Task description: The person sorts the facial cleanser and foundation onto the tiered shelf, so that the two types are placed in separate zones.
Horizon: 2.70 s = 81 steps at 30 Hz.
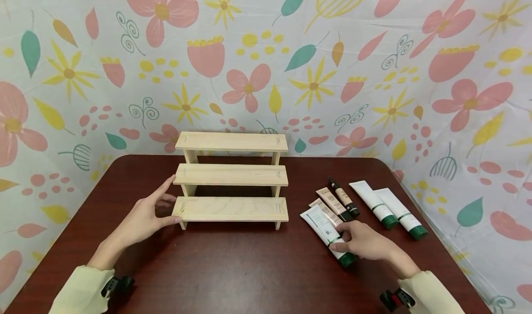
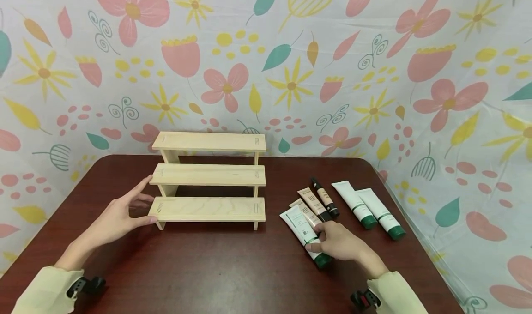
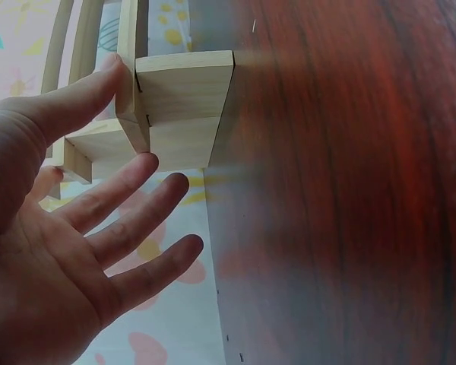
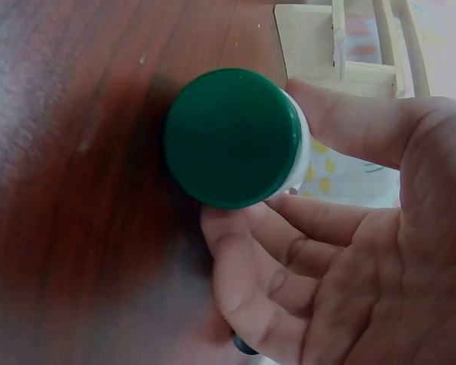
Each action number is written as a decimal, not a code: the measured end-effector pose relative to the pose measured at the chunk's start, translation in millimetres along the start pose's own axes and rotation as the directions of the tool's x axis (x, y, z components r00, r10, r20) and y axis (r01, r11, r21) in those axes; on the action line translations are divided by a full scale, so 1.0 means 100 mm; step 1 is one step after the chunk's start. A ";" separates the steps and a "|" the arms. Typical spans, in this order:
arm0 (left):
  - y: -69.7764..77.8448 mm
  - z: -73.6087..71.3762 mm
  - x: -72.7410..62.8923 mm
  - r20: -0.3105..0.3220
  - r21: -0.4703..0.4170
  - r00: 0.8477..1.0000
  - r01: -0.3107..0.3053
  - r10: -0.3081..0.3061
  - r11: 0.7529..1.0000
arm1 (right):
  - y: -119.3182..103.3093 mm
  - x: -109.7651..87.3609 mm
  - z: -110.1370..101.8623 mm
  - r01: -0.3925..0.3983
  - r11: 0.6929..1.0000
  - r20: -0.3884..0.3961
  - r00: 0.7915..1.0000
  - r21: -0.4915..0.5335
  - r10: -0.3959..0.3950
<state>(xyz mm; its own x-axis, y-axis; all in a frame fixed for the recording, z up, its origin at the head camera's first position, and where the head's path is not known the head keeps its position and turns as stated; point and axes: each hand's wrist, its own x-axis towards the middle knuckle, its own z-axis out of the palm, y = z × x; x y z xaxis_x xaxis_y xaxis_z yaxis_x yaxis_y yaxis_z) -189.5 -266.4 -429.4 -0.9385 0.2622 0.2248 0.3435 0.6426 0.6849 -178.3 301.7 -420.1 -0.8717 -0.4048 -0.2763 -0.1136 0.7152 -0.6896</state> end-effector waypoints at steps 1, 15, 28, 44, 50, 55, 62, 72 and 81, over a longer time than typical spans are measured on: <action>0.00 0.00 0.00 -0.001 0.001 1.000 0.000 0.000 1.000 | 0.01 0.00 0.01 0.004 1.000 -0.005 1.000 0.005 -0.004; -0.03 0.01 0.00 0.000 0.018 1.000 -0.013 0.013 1.000 | 0.00 -0.05 0.04 0.003 0.988 -0.203 0.979 0.155 0.029; -0.02 0.02 -0.01 -0.004 0.008 1.000 -0.018 0.018 1.000 | -0.16 0.00 0.12 0.084 0.974 -0.390 0.921 0.211 0.005; -0.01 0.01 -0.01 -0.004 0.007 1.000 -0.017 0.017 1.000 | -0.32 0.10 0.17 0.226 0.952 -0.473 0.875 0.207 -0.105; -0.02 0.01 -0.01 -0.003 0.003 1.000 -0.019 0.019 1.000 | -0.40 0.13 0.19 0.247 0.941 -0.495 0.862 0.232 -0.104; -0.03 0.01 -0.01 -0.008 0.006 1.000 -0.019 0.019 1.000 | -0.49 0.15 0.19 0.267 0.939 -0.505 0.854 0.217 -0.126; -0.03 -0.01 -0.02 -0.006 0.010 1.000 -0.008 0.008 1.000 | -0.63 0.22 0.20 0.308 0.937 -0.513 0.838 0.168 -0.184; -0.05 0.00 -0.02 -0.005 -0.003 1.000 -0.023 0.023 1.000 | -0.83 0.33 0.22 0.350 0.929 -0.543 0.807 0.119 -0.235; -0.12 0.02 0.00 0.021 -0.085 1.000 -0.022 0.023 0.996 | -1.07 0.50 0.24 0.389 0.917 -0.592 0.761 0.091 -0.264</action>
<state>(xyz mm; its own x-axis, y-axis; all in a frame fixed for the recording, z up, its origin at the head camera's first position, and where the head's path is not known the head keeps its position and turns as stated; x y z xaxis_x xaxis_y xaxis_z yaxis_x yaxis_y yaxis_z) -193.1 -272.6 -439.1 -0.9292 0.2922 0.2261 0.3594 0.5732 0.7364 -197.9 191.2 -376.0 -0.9159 -0.1593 0.3684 -0.3996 0.4468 -0.8004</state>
